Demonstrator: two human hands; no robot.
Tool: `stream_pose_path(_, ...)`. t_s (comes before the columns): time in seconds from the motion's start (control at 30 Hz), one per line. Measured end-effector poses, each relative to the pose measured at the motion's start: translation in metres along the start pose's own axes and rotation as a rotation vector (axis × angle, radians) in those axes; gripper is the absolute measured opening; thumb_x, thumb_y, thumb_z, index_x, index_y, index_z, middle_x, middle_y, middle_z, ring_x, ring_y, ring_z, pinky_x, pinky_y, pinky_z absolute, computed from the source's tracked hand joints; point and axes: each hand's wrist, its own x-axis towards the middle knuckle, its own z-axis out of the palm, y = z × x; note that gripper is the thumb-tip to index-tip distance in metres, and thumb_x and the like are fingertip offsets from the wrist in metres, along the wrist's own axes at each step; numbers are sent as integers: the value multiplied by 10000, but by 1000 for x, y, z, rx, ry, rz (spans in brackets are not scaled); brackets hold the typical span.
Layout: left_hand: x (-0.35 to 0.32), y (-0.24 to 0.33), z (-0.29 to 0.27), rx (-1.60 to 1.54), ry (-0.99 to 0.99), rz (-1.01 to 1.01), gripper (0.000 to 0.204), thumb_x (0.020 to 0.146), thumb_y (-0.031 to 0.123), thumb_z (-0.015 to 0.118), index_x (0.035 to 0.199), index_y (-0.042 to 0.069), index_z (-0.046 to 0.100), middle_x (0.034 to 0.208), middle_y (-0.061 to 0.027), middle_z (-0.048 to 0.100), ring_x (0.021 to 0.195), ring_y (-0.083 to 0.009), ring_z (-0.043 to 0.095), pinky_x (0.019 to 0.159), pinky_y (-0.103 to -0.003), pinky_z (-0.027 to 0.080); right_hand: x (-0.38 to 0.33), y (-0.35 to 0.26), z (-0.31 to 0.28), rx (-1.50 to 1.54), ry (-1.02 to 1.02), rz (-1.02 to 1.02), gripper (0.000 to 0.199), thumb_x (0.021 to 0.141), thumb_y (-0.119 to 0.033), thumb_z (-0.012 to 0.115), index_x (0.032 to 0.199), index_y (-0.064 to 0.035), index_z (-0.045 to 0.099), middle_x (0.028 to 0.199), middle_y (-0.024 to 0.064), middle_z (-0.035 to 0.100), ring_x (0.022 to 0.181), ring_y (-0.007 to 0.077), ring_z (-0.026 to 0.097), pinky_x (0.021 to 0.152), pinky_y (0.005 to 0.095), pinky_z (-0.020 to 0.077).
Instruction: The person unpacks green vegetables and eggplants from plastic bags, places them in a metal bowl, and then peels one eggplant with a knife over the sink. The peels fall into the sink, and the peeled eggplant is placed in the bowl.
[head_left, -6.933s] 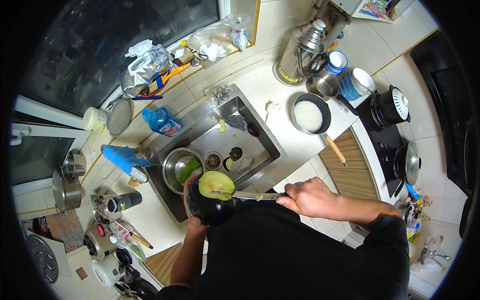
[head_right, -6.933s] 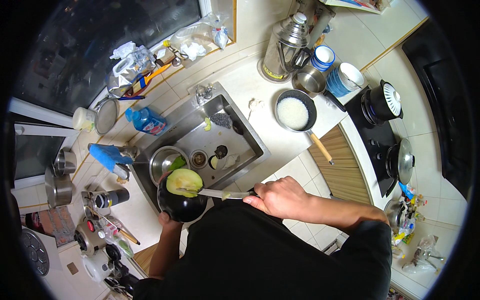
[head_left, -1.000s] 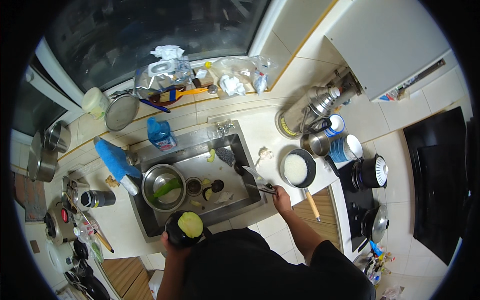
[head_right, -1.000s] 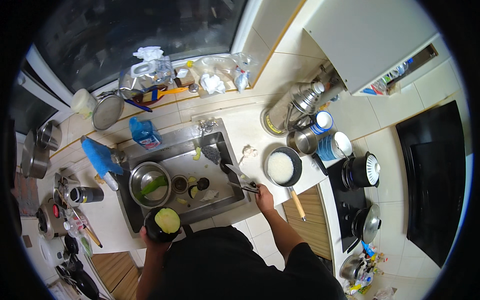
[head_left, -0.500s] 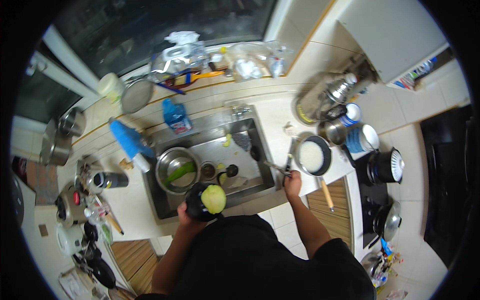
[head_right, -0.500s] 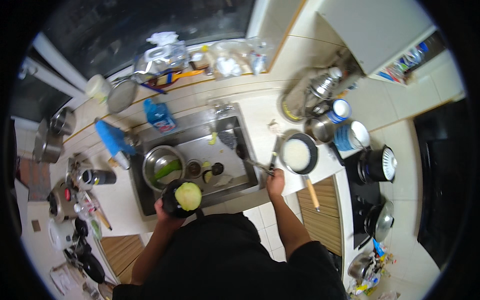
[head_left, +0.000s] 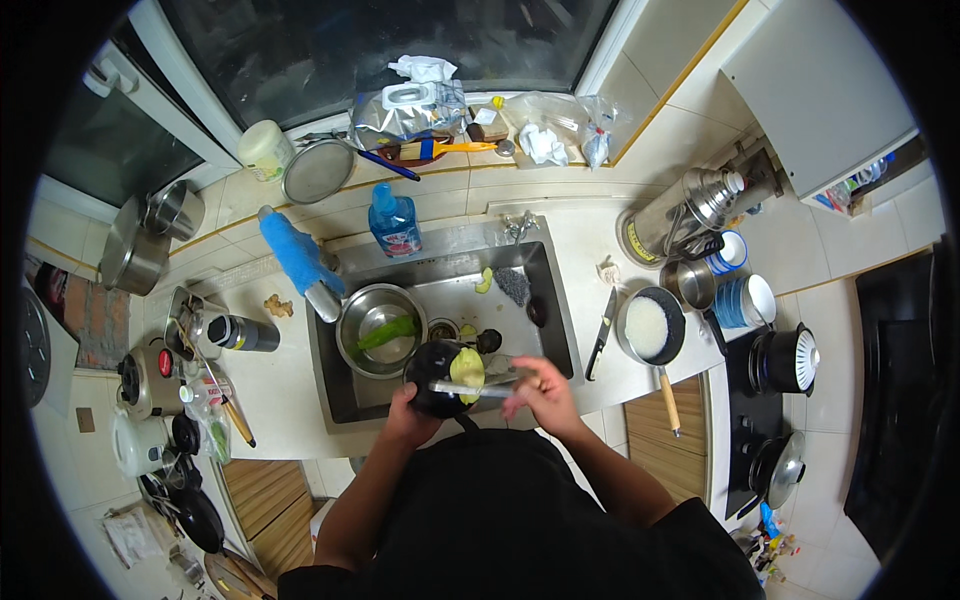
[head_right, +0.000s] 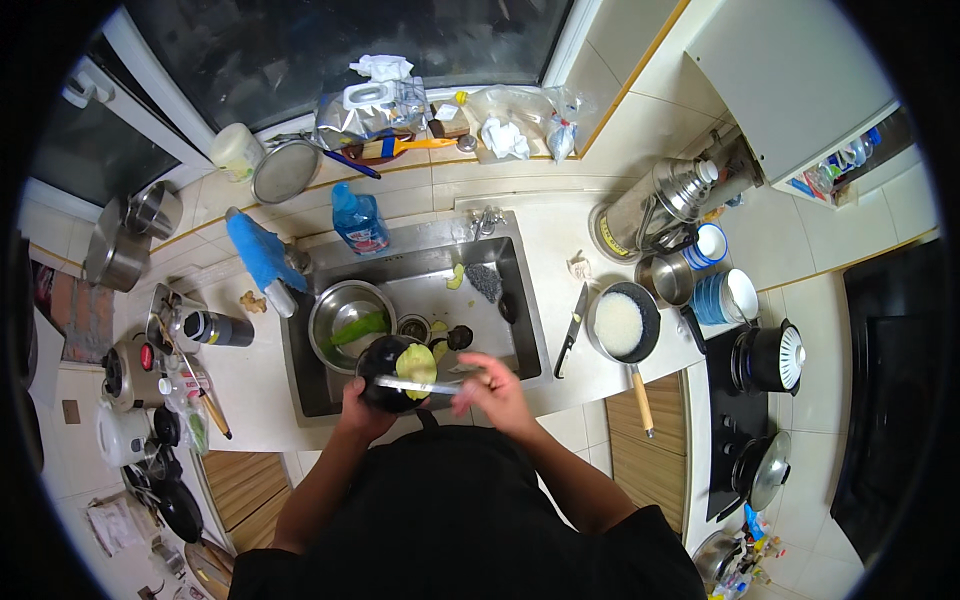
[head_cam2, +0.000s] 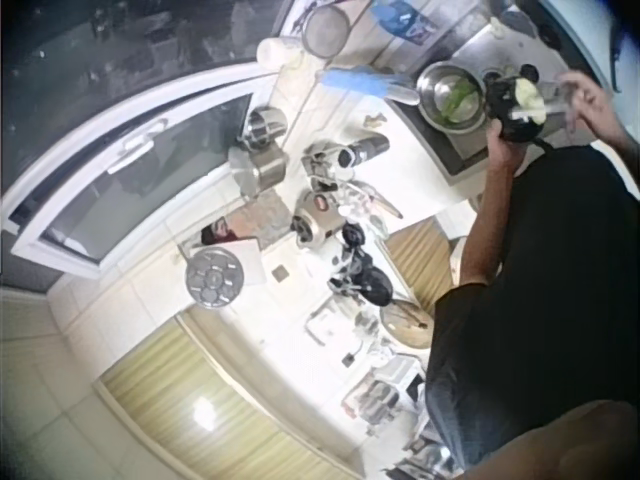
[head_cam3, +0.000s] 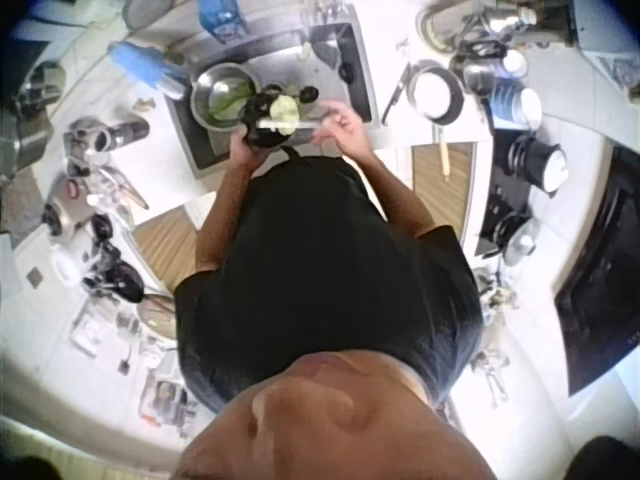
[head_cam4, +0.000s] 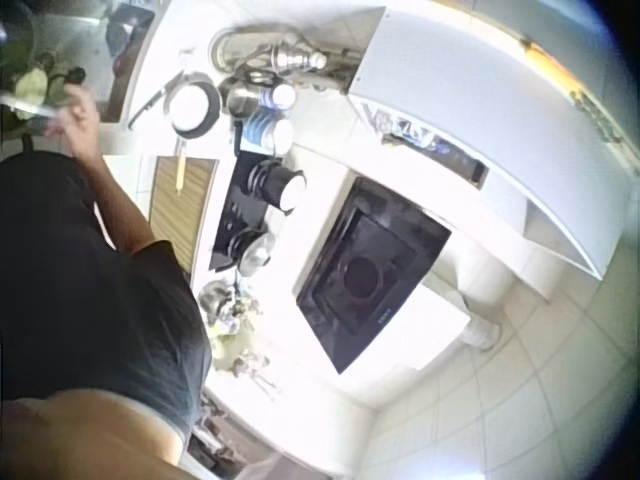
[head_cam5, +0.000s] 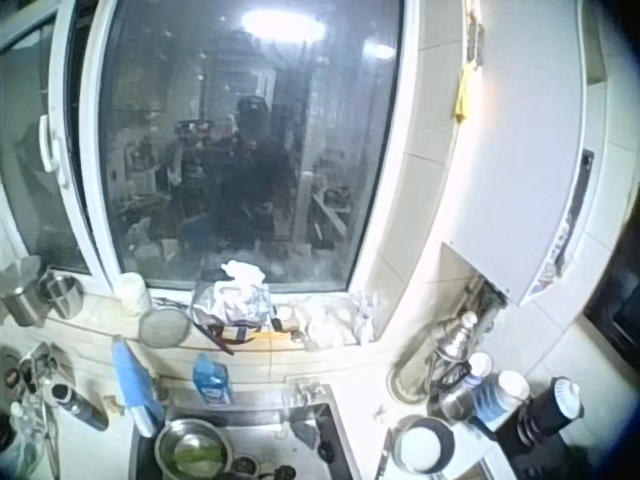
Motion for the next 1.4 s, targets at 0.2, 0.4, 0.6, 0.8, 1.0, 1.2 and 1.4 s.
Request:
stream_pose_path(0.2, -10, -2, -5, 64, 51, 77, 873, 814, 571, 628, 1511, 98, 396, 1474, -136, 509, 1329, -340, 517, 1100, -551, 427, 12, -40, 31, -1097, -435, -202, 448, 962, -147, 634, 1389, -62, 529, 943, 194, 726, 778, 317, 716, 731, 402, 574)
stream_pose_path(0.4, -10, -8, -14, 85, 103, 74, 718, 893, 481, 582, 1467, 71, 448, 1423, -129, 555, 1298, -300, 547, 1120, -484, 413, 16, -21, 27, -1092, -263, -285, 280, 945, -219, 598, 1146, -24, 602, 821, 188, 676, 792, 412, 664, 694, 489, 531)
stream_pose_path(0.6, -11, -9, -5, -59, 103, -14, 635, 926, 452, 545, 1424, 63, 487, 1363, -118, 597, 1245, -284, 580, 1094, -457, 429, 21, -25, 40, -1303, -212, -131, 351, 1025, -344, 533, 887, -30, 609, 770, 181, 667, 726, 412, 654, 643, 503, 513)
stream_pose_path(0.8, -5, -15, -19, -39, 127, -56, 723, 870, 564, 559, 1440, 129, 469, 1377, -120, 577, 1226, -317, 583, 918, -550, 533, 28, 7, 42, -1446, -34, -212, 413, 1032, -376, 527, 781, -61, 620, 704, 155, 666, 617, 384, 649, 563, 496, 509)
stream_pose_path(1.0, -4, -25, -35, -24, 145, -149, 890, 759, 599, 636, 1502, 162, 417, 1449, -120, 526, 1317, -340, 517, 1035, -566, 464, 38, 36, 20, -1608, 79, 79, 470, 1025, -444, 502, 816, -67, 690, 730, 167, 695, 660, 380, 689, 603, 502, 548)
stream_pose_path(1.2, 7, -21, -18, 60, -18, -37, 966, 715, 441, 800, 1506, 80, 380, 1423, -133, 538, 1311, -298, 538, 1105, -454, 440, 20, 80, -63, -1424, 204, 357, 495, 1033, -451, 487, 915, -35, 727, 820, 221, 703, 804, 433, 689, 708, 525, 548)
stream_pose_path(1.4, 9, -19, -17, 255, 109, 18, 851, 747, 293, 751, 1483, 69, 387, 1377, -145, 559, 1258, -301, 581, 1084, -466, 465, 4, 1, 4, -1147, 47, -105, 425, 1021, -389, 552, 813, -33, 656, 726, 165, 671, 666, 382, 656, 598, 481, 516)
